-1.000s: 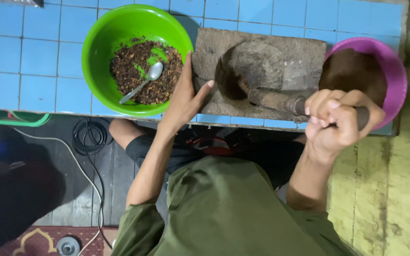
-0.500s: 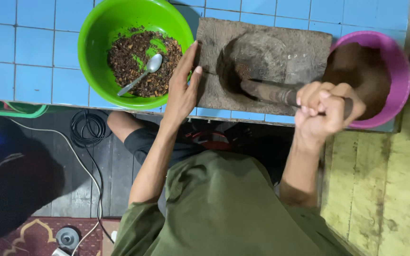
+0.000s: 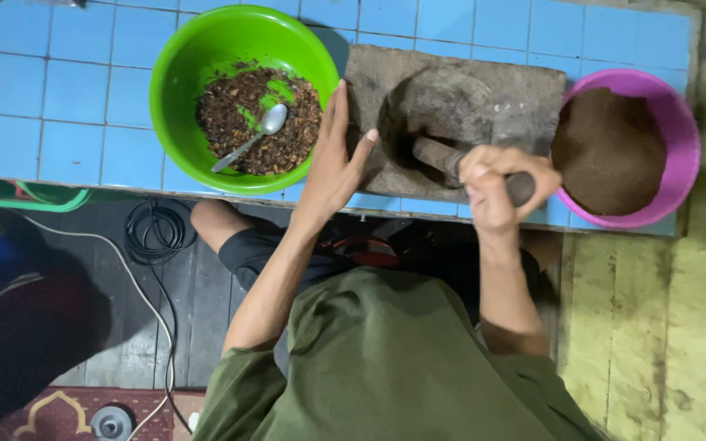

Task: The person uses a pestle and mortar to grind dark brown spices. They repeatedly scoop spices from a green bowl into the mortar, grind them, and transfer the ground powder into a pink bowl.

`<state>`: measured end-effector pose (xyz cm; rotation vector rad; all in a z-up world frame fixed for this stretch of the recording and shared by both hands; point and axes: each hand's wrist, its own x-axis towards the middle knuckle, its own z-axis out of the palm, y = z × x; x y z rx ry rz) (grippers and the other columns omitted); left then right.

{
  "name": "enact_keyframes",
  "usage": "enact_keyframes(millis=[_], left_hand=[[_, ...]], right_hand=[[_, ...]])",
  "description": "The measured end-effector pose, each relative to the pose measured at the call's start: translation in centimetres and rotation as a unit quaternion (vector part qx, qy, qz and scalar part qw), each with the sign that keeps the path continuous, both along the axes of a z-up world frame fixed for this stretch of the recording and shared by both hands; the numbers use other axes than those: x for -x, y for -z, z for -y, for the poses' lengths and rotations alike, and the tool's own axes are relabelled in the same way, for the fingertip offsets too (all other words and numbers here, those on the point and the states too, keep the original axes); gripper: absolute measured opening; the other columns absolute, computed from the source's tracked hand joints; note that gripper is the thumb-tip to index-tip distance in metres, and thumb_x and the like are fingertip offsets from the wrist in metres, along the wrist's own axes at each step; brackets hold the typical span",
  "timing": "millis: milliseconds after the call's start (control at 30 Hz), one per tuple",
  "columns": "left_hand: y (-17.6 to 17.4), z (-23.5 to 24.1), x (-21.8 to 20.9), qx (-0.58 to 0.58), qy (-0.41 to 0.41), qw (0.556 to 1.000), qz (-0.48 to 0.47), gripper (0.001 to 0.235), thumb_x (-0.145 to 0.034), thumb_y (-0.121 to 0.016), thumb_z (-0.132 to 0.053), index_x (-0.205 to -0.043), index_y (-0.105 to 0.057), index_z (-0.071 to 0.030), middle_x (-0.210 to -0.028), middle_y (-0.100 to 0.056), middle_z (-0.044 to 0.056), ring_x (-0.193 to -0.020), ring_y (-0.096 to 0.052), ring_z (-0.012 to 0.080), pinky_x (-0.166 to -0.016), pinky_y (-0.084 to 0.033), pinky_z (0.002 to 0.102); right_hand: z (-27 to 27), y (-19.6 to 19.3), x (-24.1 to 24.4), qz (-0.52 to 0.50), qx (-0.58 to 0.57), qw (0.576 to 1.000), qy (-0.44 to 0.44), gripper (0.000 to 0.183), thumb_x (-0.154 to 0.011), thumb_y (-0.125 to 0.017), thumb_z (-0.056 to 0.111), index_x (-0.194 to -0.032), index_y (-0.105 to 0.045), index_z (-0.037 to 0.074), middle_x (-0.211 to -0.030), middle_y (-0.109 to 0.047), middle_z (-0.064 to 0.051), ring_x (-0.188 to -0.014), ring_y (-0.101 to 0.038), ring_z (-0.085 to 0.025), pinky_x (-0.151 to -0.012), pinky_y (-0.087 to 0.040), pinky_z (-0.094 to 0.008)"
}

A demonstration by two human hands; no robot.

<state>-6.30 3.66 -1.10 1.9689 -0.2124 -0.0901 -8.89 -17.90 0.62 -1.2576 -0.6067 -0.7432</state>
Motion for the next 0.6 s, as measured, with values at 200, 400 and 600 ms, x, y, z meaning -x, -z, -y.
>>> enact_keyframes(millis=[200, 400, 600], left_hand=[[0.7, 0.4, 0.1, 0.038, -0.031, 0.996, 0.073, 0.065, -0.101, -0.047, -0.017, -0.159, -0.019, -0.018, -0.165, -0.030, 0.016, -0.156, -0.025, 0.0315, -0.126, -0.023, 0.044], [0.6, 0.4, 0.1, 0.078, -0.017, 0.993, 0.087, 0.065, -0.103, -0.045, -0.010, -0.163, -0.019, -0.018, -0.159, -0.027, 0.029, -0.146, -0.027, 0.0577, -0.116, -0.026, 0.071], [1.1, 0.2, -0.4, 0.115, -0.010, 0.990, 0.083, 0.071, -0.099, -0.046, 0.000, -0.162, -0.021, -0.019, -0.159, -0.026, 0.028, -0.147, -0.025, 0.0559, -0.118, -0.025, 0.068]], right_hand=[[1.2, -4.5, 2.3, -0.029, 0.022, 0.999, 0.004, 0.042, -0.081, -0.034, -0.012, -0.107, -0.047, 0.018, -0.057, -0.027, -0.001, -0.044, -0.026, -0.015, -0.042, -0.030, -0.030], [1.1, -3.4, 0.8, 0.007, -0.044, 0.993, -0.113, 0.022, -0.072, -0.051, -0.008, -0.060, -0.041, 0.007, -0.041, -0.040, -0.006, -0.031, -0.038, -0.018, -0.036, -0.031, -0.033], [0.7, 0.5, -2.5, 0.014, -0.010, 0.999, 0.041, 0.019, -0.067, -0.049, -0.019, -0.058, -0.053, -0.002, -0.040, -0.045, -0.007, -0.034, -0.045, -0.018, -0.042, -0.044, -0.032]])
